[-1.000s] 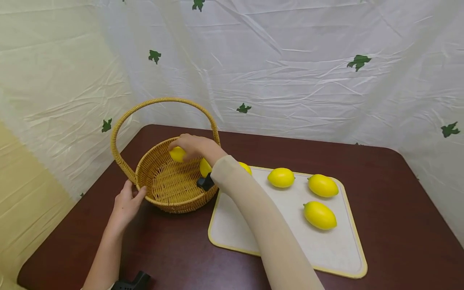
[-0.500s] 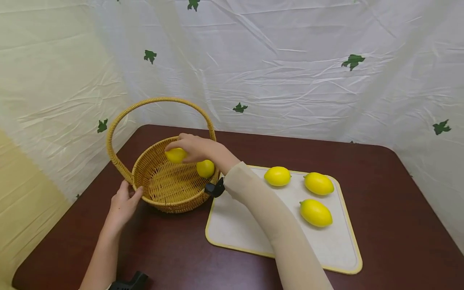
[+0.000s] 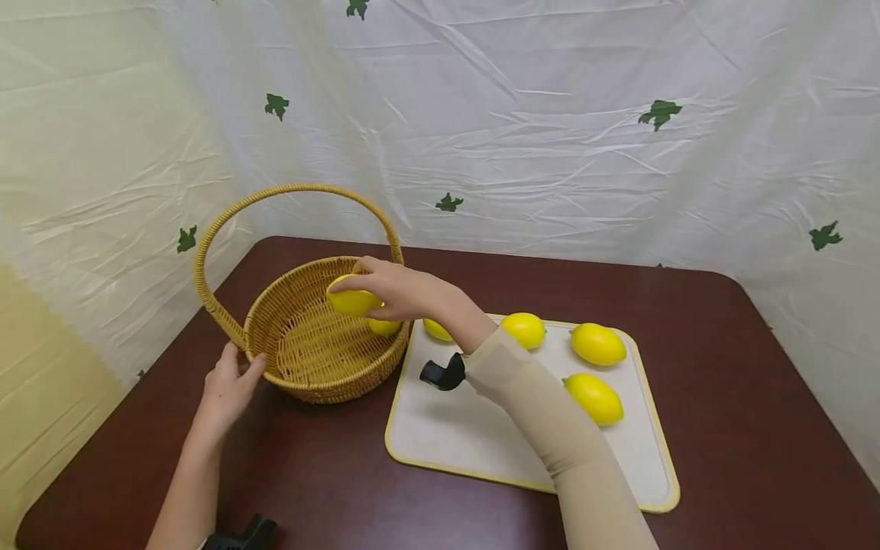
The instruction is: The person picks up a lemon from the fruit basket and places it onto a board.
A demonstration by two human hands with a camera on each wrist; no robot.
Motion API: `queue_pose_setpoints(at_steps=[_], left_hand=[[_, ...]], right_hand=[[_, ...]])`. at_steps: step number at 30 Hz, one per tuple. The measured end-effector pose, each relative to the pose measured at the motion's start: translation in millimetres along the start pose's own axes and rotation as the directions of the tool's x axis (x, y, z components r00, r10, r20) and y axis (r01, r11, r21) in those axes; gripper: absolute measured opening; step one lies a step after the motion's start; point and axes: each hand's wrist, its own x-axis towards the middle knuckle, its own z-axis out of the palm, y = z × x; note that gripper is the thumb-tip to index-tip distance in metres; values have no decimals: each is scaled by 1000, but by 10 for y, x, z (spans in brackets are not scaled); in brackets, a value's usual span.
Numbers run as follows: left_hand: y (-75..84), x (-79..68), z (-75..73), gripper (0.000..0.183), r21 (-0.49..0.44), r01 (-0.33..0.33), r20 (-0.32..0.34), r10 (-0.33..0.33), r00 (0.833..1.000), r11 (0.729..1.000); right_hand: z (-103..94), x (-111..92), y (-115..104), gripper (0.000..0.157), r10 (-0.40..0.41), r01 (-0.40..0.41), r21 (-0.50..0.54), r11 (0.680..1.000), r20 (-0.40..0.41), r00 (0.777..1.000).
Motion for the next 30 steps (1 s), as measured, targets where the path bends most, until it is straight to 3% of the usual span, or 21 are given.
queue_pose_setpoints(at_steps=[6,11,17,30], left_hand=[[19,-21,-22,55,1,9,9,-9,1000,1000],[27,-27,-15,55,6,9,15,-9,1000,1000],[38,-33,-6,56,4,15,21,-15,1000,1000],[54,-39,-17,58,14,25,31,-26,999,1000]], right_hand=[[-30,-284,11,52,-22,20,-13,1000,-115,993],[-47,-590,58,52,18,-15,22,1000,-171,985],[33,-979,104,52,99,-98,11,995,-158,982],[163,-1624,-5,53,190,-195,-41,980,-106,976]])
